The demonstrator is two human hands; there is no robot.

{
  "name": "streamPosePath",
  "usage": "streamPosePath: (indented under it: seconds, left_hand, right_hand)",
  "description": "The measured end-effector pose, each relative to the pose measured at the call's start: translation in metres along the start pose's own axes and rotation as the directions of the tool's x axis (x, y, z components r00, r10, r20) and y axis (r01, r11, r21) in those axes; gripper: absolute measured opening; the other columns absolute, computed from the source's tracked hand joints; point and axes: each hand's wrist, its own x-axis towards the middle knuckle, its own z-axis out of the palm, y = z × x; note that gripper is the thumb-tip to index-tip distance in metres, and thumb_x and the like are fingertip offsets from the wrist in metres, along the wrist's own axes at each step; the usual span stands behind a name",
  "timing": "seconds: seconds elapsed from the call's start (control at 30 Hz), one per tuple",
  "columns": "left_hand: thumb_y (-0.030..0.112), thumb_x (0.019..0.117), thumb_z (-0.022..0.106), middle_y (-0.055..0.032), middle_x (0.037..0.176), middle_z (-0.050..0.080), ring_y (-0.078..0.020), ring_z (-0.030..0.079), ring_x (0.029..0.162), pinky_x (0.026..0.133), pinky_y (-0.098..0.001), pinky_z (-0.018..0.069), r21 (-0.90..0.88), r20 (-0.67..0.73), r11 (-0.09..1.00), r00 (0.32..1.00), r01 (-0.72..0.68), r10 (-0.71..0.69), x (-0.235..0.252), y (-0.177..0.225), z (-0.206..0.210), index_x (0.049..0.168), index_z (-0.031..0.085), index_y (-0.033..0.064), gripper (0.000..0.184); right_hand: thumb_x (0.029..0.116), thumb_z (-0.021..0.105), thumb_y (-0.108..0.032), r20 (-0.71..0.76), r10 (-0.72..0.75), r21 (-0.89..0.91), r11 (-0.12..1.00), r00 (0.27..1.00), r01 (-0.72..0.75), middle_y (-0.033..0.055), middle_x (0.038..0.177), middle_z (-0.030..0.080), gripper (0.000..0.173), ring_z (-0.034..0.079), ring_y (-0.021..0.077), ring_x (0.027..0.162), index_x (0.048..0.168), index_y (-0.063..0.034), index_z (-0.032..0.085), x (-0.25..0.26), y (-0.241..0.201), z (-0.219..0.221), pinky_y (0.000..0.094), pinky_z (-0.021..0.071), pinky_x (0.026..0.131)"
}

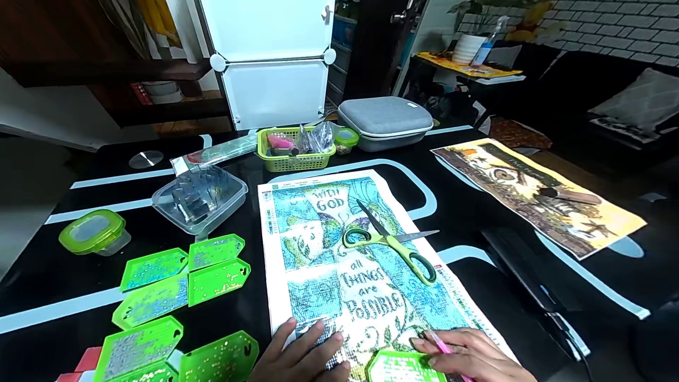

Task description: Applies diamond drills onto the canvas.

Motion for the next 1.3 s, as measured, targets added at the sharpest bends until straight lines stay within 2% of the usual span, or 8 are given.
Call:
streamPosePath:
  seconds: [0.1, 0.23, 0.4, 0.67, 0.9, 1.0, 1.1, 1.3]
  left_hand:
    - [0.035, 0.1061, 0.054, -0.0065, 0.14, 0.067, -0.0294, 0.056, 0.137, 0.118, -0.059, 0.03, -0.023, -0.033, 1.0, 0.999, 0.013, -0.013, 0.001, -0.001, 0.001, 0.125, 0.073, 0.0171, 0.032]
    - [0.043, 0.1027, 0.058, -0.0075, 0.14, 0.066, -0.03, 0.056, 0.136, 0.117, -0.0584, 0.0325, -0.017, -0.029, 0.999, 0.999, 0.035, -0.035, 0.001, 0.0, 0.002, 0.129, 0.071, 0.0158, 0.039]
    - [0.041, 0.1032, 0.058, -0.0096, 0.144, 0.062, -0.0318, 0.054, 0.139, 0.118, -0.0608, 0.0297, -0.007, -0.001, 1.0, 1.0, 0.018, -0.018, 0.0, 0.0, 0.001, 0.131, 0.07, 0.0174, 0.038]
    - [0.03, 0.1036, 0.055, -0.0118, 0.146, 0.061, -0.0337, 0.051, 0.141, 0.12, -0.0567, 0.0293, -0.064, 0.034, 0.998, 0.999, 0.0, 0.002, 0.0, 0.001, -0.002, 0.132, 0.068, 0.0072, 0.039]
    - [0.048, 0.0964, 0.054, -0.015, 0.145, 0.061, -0.0336, 0.052, 0.14, 0.121, -0.0592, 0.0263, -0.116, 0.038, 0.993, 0.999, 0.011, -0.007, 0.0, 0.0, -0.002, 0.132, 0.068, 0.0049, 0.057]
    - [0.058, 0.0965, 0.057, -0.0136, 0.143, 0.063, -0.0316, 0.054, 0.139, 0.121, -0.0572, 0.0274, -0.115, 0.026, 0.992, 0.999, 0.043, -0.04, 0.001, 0.002, -0.002, 0.131, 0.068, 0.0055, 0.064]
    - [0.055, 0.0951, 0.062, -0.0125, 0.14, 0.065, -0.0307, 0.056, 0.137, 0.121, -0.0565, 0.0285, -0.11, 0.019, 0.992, 0.998, 0.064, -0.062, 0.002, 0.004, -0.002, 0.135, 0.064, 0.0069, 0.062]
    - [0.05, 0.0997, 0.06, -0.0116, 0.141, 0.065, -0.0325, 0.056, 0.137, 0.12, -0.0607, 0.0276, -0.084, 0.003, 0.996, 0.999, 0.04, -0.04, 0.001, 0.004, 0.0, 0.137, 0.066, 0.016, 0.051]
  right_hand:
    - [0.0902, 0.08, -0.042, 0.0, 0.006, 0.001, 1.0, 1.0, -0.006, 0.0077, 0.122, 0.074, 0.04, 0.061, 0.0135, 0.123, 0.113, -0.0097, 0.071, 0.0, 0.001, 0.0, 0.0312, 0.0382, 0.111]
    - [0.0898, 0.08, -0.041, 0.011, 0.011, 0.009, 1.0, 1.0, -0.011, 0.0068, 0.123, 0.074, 0.04, 0.062, 0.0127, 0.123, 0.114, -0.0103, 0.07, 0.0, 0.002, -0.001, 0.0313, 0.0399, 0.11]
    - [0.0907, 0.079, -0.043, 0.011, -0.007, -0.007, 1.0, 1.0, 0.007, 0.007, 0.123, 0.074, 0.04, 0.061, 0.0137, 0.123, 0.113, -0.0101, 0.071, 0.001, 0.0, -0.001, 0.0314, 0.0393, 0.11]
    - [0.0924, 0.076, -0.046, 0.133, -0.096, -0.059, 0.993, 0.986, 0.104, 0.0075, 0.126, 0.074, 0.042, 0.058, 0.0198, 0.13, 0.113, -0.0104, 0.074, 0.021, -0.02, 0.014, 0.0369, 0.033, 0.114]
    - [0.0951, 0.072, -0.047, 0.187, -0.144, -0.09, 0.983, 0.972, 0.163, 0.0035, 0.129, 0.073, 0.04, 0.054, 0.0179, 0.137, 0.115, -0.013, 0.075, 0.034, -0.017, 0.018, 0.0382, 0.028, 0.117]
    - [0.0961, 0.07, -0.048, 0.212, -0.146, -0.103, 0.98, 0.966, 0.171, 0.0036, 0.128, 0.073, 0.041, 0.051, 0.0184, 0.14, 0.117, -0.0132, 0.075, 0.037, -0.016, 0.016, 0.0409, 0.0255, 0.12]
    - [0.0967, 0.069, -0.05, 0.227, -0.147, -0.121, 0.977, 0.963, 0.178, 0.0033, 0.128, 0.074, 0.042, 0.051, 0.0187, 0.141, 0.118, -0.0137, 0.075, 0.039, -0.017, 0.014, 0.0415, 0.0258, 0.12]
    - [0.0971, 0.069, -0.048, 0.238, -0.147, -0.115, 0.977, 0.96, 0.178, 0.0048, 0.128, 0.073, 0.042, 0.052, 0.0202, 0.141, 0.118, -0.0125, 0.075, 0.04, -0.017, 0.014, 0.0435, 0.026, 0.12]
